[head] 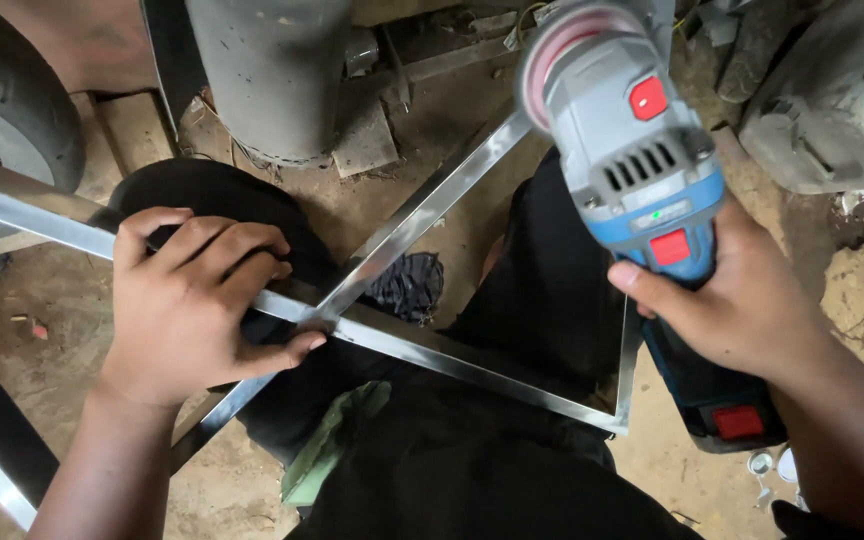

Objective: Using a handheld cordless angle grinder to polish and smooth the welded joints of a triangular metal frame.

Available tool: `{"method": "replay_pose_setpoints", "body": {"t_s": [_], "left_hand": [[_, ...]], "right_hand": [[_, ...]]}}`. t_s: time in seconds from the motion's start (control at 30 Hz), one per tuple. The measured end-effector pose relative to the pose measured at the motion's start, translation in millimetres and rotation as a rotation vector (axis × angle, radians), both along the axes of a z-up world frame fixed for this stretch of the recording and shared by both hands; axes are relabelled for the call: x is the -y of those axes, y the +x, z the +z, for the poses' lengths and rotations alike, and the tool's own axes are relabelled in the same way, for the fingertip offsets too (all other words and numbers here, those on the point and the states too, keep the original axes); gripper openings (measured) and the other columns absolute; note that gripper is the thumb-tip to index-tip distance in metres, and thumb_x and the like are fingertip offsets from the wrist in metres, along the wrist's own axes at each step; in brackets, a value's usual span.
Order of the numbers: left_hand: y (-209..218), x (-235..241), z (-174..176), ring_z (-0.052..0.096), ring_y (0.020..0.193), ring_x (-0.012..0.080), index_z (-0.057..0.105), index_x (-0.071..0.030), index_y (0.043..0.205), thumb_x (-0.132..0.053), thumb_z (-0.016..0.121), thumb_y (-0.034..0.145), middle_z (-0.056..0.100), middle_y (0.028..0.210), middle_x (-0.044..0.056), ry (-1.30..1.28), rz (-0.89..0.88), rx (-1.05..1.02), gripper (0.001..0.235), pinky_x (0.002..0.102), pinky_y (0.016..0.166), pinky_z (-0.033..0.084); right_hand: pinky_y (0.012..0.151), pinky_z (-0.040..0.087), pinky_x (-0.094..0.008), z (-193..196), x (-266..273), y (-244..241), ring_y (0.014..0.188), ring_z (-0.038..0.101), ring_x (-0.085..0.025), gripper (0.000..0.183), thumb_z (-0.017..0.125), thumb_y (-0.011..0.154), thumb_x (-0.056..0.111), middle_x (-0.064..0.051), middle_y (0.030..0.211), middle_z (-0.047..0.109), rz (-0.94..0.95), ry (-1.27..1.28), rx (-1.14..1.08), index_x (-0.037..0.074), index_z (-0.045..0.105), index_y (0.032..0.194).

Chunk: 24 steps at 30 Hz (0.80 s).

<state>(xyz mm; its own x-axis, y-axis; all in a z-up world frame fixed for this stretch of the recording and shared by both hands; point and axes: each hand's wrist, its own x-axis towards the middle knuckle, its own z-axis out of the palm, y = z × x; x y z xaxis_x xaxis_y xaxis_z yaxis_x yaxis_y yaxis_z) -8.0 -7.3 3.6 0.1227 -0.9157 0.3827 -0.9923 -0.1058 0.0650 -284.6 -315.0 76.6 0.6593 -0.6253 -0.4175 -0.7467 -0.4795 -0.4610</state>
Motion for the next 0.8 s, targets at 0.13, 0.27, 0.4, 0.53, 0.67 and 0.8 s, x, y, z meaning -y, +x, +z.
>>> {"method": "replay_pose_setpoints", "body": {"t_s": [0.13,0.27,0.4,0.53,0.67,0.8], "left_hand": [[-1.8,-3.2,-0.3,0.067,0.100,0.0163,0.070,-0.017,0.083,-0.075,0.055,0.089,0.075,0.109,-0.005,-0.004,-0.004,0.001,0.061,0.041,0.104,0.034],[-2.6,-3.9,-0.4,0.068,0.099,0.0164,0.071,-0.016,0.082,-0.076,0.053,0.089,0.075,0.108,-0.004,-0.020,-0.002,-0.008,0.063,0.041,0.102,0.035],[-3.5,-5.6,-1.2,0.068,0.101,0.0167,0.072,-0.016,0.083,-0.078,0.051,0.089,0.076,0.109,-0.004,-0.013,0.007,0.009,0.065,0.042,0.103,0.035],[-3.1,-4.8,-1.8,0.069,0.101,0.0166,0.073,-0.017,0.085,-0.079,0.050,0.088,0.076,0.109,-0.004,-0.007,0.013,0.019,0.066,0.041,0.103,0.035],[-3.1,-3.0,-1.0,0.069,0.099,0.0164,0.072,-0.016,0.083,-0.078,0.051,0.088,0.076,0.108,-0.004,-0.016,0.011,0.017,0.066,0.041,0.103,0.035],[-3.2,-1.0,1.0,0.068,0.098,0.0162,0.071,-0.016,0.084,-0.076,0.053,0.089,0.076,0.107,-0.005,-0.015,0.001,0.006,0.063,0.041,0.102,0.034]], "right_hand": [[0.066,0.056,-0.034,3.9,8.9,0.8,0.058,0.071,-0.015,0.022,0.069,0.096,0.033,0.001,0.062,0.072,0.086,-0.130,0.040,0.013,0.066,0.104],[0.080,0.048,-0.038,4.1,30.7,-1.6,0.075,0.065,-0.021,0.030,0.068,0.099,0.038,-0.002,0.070,0.065,0.094,-0.197,0.135,0.011,0.060,0.091],[0.074,0.053,-0.036,14.9,30.6,8.7,0.060,0.069,-0.022,0.021,0.065,0.107,0.020,-0.010,0.065,0.066,0.112,-0.139,0.213,0.003,0.053,0.102],[0.085,0.049,-0.042,4.1,39.0,-5.3,0.086,0.067,-0.027,0.032,0.072,0.102,0.033,-0.008,0.086,0.066,0.100,-0.257,0.152,0.006,0.058,0.113],[0.077,0.051,-0.038,7.6,18.5,0.6,0.067,0.066,-0.020,0.024,0.071,0.096,0.034,-0.001,0.064,0.066,0.100,-0.159,0.097,0.012,0.061,0.096],[0.077,0.055,-0.035,10.0,6.0,2.2,0.066,0.074,-0.017,0.042,0.075,0.088,0.033,-0.001,0.065,0.074,0.055,-0.077,0.017,0.011,0.056,0.118]]}}
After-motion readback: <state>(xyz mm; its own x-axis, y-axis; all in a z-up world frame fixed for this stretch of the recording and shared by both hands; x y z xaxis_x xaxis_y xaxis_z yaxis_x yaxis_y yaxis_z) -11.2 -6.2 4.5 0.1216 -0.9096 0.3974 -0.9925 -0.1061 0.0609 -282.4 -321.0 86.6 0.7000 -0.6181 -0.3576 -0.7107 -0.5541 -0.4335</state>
